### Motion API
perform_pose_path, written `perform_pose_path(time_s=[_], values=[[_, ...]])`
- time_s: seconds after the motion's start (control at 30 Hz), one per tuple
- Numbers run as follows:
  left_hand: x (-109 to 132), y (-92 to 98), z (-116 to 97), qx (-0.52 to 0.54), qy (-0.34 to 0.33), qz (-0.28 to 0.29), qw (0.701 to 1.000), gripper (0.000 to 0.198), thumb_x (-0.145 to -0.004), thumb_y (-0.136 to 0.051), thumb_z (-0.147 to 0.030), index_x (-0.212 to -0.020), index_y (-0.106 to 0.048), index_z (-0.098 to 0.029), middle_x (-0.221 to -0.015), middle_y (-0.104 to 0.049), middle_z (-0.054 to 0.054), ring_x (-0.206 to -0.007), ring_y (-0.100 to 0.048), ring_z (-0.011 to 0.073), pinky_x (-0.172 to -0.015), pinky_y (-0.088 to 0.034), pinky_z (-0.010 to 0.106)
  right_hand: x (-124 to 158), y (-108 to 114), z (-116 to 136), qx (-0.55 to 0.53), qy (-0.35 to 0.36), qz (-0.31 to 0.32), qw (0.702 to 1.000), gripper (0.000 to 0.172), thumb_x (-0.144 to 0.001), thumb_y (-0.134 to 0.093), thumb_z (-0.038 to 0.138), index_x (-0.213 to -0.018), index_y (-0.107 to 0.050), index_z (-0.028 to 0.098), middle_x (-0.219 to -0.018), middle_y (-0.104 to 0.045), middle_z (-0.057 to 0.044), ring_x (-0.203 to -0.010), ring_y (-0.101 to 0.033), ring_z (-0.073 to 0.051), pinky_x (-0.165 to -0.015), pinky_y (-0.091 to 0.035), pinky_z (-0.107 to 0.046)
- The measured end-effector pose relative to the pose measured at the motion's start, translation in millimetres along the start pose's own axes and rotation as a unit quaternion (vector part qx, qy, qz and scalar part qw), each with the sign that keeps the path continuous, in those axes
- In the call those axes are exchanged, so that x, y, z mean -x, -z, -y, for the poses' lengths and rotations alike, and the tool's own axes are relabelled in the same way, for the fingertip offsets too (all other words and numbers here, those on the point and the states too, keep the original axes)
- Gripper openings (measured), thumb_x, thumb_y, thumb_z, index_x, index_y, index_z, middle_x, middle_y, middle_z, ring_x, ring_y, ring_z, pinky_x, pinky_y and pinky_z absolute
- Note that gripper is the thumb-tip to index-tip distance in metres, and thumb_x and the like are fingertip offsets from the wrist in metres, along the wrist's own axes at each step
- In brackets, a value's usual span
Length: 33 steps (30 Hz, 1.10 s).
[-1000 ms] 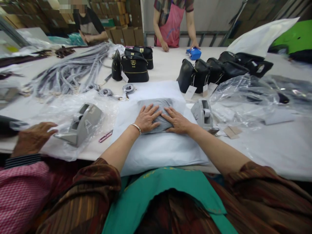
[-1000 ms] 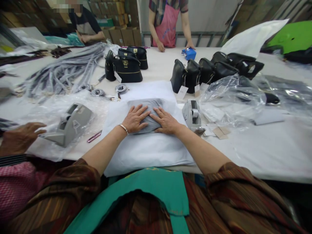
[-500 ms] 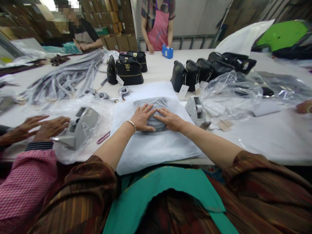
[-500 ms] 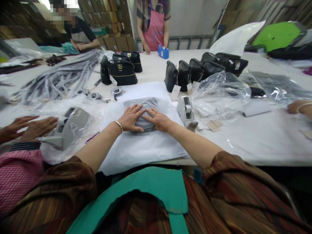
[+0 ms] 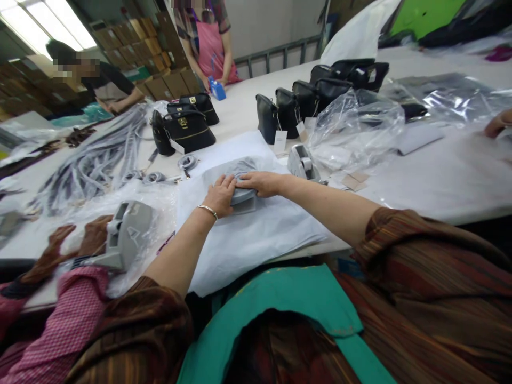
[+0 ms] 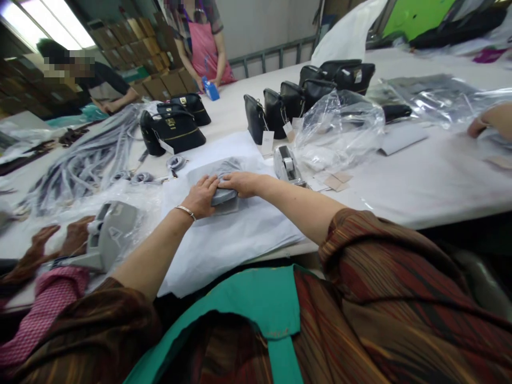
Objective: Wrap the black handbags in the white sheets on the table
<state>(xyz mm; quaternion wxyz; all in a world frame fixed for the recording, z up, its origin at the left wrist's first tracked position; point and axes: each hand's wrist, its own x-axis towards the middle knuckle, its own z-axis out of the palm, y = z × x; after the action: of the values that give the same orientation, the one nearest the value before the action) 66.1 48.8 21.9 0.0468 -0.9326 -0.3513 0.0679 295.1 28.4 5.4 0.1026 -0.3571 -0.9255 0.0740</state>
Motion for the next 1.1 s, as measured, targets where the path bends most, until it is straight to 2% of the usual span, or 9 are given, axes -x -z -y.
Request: perform_pose_path(time_s=[0.13,0.23,0.33,0.37,0.43,0.57,0.7,0.93,1.1], values=[[-10.3,-0.4,10.2,0.010,-0.026,-0.002,1.000,0.098,-0.065,-0.070,-0.019,-0.155,-0.033,-0.007,-0.163,-0.031,0.020,-0.150,-0.029,0.0382,-0.118,-0.035,0.051,9.1,5.7,4.2,0.005,-0.046,-0.023,0.999,0.079,-0.078,-0.067,0.015,-0.153,-0.043,0.017,-0.153,-0.044,-0.017,-0.137,-0.044,-0.031,-0.112,-0.037,-0.046],[-14.4,-1.4,17.0,0.019,-0.038,-0.008,0.999,0.096,-0.066,-0.068,-0.020,-0.155,-0.033,-0.008,-0.163,-0.032,0.019,-0.149,-0.030,0.0364,-0.120,-0.034,0.051,25.3,10.6,29.0,0.042,-0.098,-0.085,0.991,0.076,-0.079,-0.071,0.023,-0.150,-0.045,0.019,-0.157,-0.038,-0.018,-0.140,-0.036,-0.037,-0.109,-0.036,-0.053],[-14.5,-2.3,18.5,0.020,-0.037,-0.011,0.999,0.095,-0.067,-0.067,-0.021,-0.154,-0.034,-0.008,-0.163,-0.033,0.019,-0.149,-0.030,0.0362,-0.120,-0.033,0.050,43.6,3.6,64.0,0.074,-0.106,-0.128,0.983,0.041,-0.091,-0.059,0.023,-0.132,-0.062,0.016,-0.138,-0.056,-0.018,-0.126,-0.050,-0.033,-0.102,-0.040,-0.046],[-14.0,-2.3,17.8,0.020,-0.036,-0.011,0.999,0.095,-0.067,-0.068,-0.021,-0.154,-0.034,-0.007,-0.163,-0.033,0.019,-0.149,-0.030,0.0363,-0.120,-0.033,0.050,48.1,-1.9,74.3,0.076,-0.110,-0.116,0.984,0.031,-0.095,-0.053,0.022,-0.122,-0.066,0.015,-0.126,-0.063,-0.018,-0.116,-0.055,-0.031,-0.097,-0.042,-0.043],[-12.2,-1.7,14.7,0.020,-0.030,-0.011,0.999,0.096,-0.066,-0.069,-0.020,-0.154,-0.034,-0.007,-0.163,-0.033,0.019,-0.150,-0.030,0.0367,-0.120,-0.033,0.049,52.1,-15.3,89.0,0.070,-0.133,-0.059,0.987,0.026,-0.098,-0.049,0.024,-0.109,-0.070,0.014,-0.108,-0.068,-0.016,-0.099,-0.062,-0.027,-0.086,-0.046,-0.038],[-4.4,-1.3,3.5,0.018,-0.004,-0.010,1.000,0.098,-0.064,-0.070,-0.017,-0.155,-0.035,-0.011,-0.164,-0.032,0.017,-0.150,-0.029,0.0382,-0.119,-0.034,0.050,42.3,-34.5,93.4,0.054,-0.212,0.023,0.975,0.026,-0.096,-0.053,0.026,-0.111,-0.071,0.014,-0.102,-0.072,-0.015,-0.088,-0.067,-0.026,-0.073,-0.048,-0.034],[7.2,-5.7,-7.8,0.013,0.020,-0.018,1.000,0.101,-0.065,-0.072,-0.017,-0.157,-0.032,-0.016,-0.166,-0.028,0.014,-0.151,-0.026,0.0395,-0.115,-0.038,0.055,30.1,-37.5,87.2,0.050,-0.217,0.021,0.975,0.031,-0.098,-0.044,0.014,-0.105,-0.074,0.013,-0.100,-0.075,-0.015,-0.089,-0.070,-0.026,-0.075,-0.051,-0.034],[15.3,-10.9,-15.0,0.021,0.033,-0.040,0.998,0.102,-0.066,-0.074,-0.014,-0.158,-0.031,-0.019,-0.167,-0.024,0.015,-0.152,-0.024,0.0390,-0.113,-0.040,0.059,31.6,-48.2,84.2,0.075,-0.197,0.032,0.977,0.031,-0.099,-0.043,0.012,-0.106,-0.073,0.010,-0.100,-0.075,-0.017,-0.091,-0.072,-0.026,-0.076,-0.053,-0.034],[25.4,-10.3,-18.7,0.012,0.049,-0.044,0.998,0.100,-0.064,-0.069,-0.015,-0.157,-0.033,-0.019,-0.168,-0.022,0.013,-0.153,-0.024,0.0390,-0.109,-0.042,0.065,27.0,-37.9,95.4,0.123,-0.194,0.027,0.973,0.029,-0.096,-0.047,0.010,-0.099,-0.074,0.017,-0.090,-0.078,-0.011,-0.081,-0.074,-0.023,-0.064,-0.052,-0.030]])
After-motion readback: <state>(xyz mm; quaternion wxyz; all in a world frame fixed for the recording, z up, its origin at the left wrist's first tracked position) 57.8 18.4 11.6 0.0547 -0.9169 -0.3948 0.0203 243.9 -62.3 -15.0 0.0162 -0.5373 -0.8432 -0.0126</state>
